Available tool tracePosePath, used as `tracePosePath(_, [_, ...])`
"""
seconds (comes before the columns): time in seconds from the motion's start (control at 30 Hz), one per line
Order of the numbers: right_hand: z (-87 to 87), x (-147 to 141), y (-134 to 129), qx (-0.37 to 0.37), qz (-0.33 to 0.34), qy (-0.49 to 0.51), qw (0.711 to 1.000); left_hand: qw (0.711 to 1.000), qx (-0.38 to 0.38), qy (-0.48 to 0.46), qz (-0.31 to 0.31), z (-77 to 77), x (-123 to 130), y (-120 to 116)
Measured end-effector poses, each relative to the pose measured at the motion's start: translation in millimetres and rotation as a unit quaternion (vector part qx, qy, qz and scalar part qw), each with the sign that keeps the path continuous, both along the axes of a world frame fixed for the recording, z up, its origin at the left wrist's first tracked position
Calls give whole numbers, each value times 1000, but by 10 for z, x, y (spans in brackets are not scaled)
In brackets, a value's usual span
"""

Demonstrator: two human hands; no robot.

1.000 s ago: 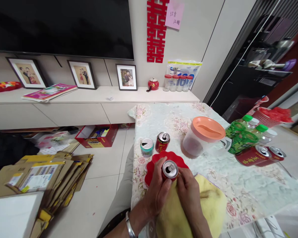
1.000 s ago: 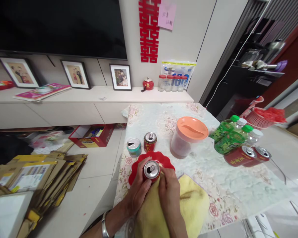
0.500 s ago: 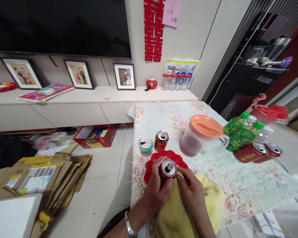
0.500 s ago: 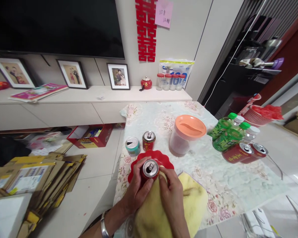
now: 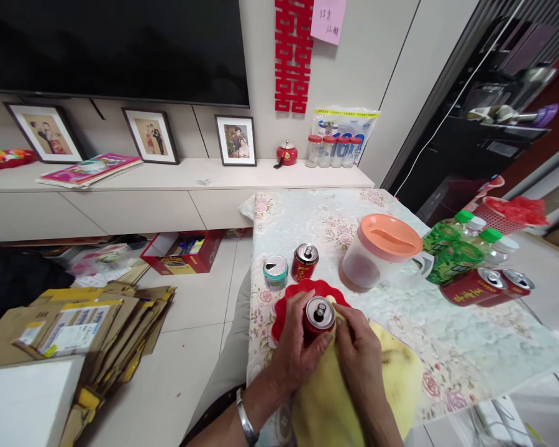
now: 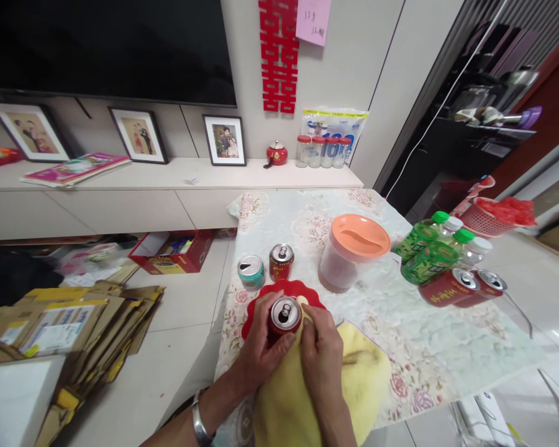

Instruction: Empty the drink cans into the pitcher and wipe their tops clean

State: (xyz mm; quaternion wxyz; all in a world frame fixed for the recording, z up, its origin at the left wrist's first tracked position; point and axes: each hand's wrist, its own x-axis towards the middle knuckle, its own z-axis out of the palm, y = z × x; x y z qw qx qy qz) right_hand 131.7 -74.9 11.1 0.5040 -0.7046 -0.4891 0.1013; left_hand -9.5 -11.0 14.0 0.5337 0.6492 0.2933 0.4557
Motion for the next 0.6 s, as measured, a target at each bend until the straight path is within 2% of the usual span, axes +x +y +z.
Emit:
tracePosePath(0.17, [-137, -15, 68, -65, 15, -46, 997, 999, -26, -1, -30, -23, -12, -31])
tracePosePath(0.3, [-180, -69, 119, -73, 7, -51, 996, 996, -70, -22, -43, -19, -39, -40])
tracePosePath(0.4, [-159, -69, 104, -69, 0, -48, 996, 996, -70, -22, -45, -2, -50, -43])
tracePosePath(0.47, [-118, -51, 56, -56, 1, -16, 998, 997, -59, -21, -40, 15, -50, -46])
tracePosePath(0.6, [33, -43, -79, -10, -22, 112, 993, 997, -63, -24, -22, 46, -36, -48])
